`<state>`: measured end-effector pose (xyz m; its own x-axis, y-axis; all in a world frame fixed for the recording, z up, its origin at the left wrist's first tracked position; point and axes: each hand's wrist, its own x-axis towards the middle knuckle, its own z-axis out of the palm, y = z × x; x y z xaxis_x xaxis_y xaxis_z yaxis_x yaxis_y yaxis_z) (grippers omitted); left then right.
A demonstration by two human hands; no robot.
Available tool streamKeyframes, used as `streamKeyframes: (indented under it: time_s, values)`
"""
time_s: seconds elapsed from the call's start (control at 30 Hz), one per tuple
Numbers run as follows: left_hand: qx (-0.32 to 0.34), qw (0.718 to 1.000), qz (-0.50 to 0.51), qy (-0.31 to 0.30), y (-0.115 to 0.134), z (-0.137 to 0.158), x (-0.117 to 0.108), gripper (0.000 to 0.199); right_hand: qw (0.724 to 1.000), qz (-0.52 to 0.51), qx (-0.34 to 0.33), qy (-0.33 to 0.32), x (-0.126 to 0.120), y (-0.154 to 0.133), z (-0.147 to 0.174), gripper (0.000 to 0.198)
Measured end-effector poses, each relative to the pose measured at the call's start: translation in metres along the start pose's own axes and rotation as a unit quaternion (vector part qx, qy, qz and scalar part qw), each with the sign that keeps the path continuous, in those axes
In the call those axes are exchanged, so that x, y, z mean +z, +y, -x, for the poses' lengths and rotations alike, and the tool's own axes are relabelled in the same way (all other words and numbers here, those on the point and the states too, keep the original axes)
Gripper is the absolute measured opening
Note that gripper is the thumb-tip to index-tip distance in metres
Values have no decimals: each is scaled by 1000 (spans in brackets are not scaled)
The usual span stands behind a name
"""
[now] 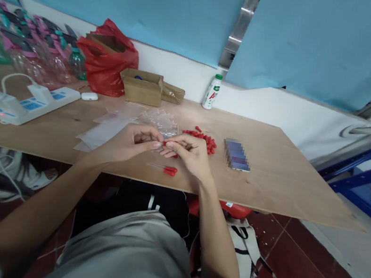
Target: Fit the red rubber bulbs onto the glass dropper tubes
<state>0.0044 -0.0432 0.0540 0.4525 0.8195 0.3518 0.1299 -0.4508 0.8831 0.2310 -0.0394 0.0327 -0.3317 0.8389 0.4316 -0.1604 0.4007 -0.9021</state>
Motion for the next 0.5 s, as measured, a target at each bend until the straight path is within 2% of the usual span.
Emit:
streamKeyframes:
  time_s: [0.2,0.4,0.5]
  values:
    - [-18,994,111,-9,-11,-5,0,25,999,3,-47,13,5,-1,-3,18]
    - [-8,989,146,-13,-5,-4,1,21,998,28,-59,20,9,-1,-1,23]
    - [-15,989,147,-13,-1,-2,0,23,994,75,-72,12,6,-4,1,23]
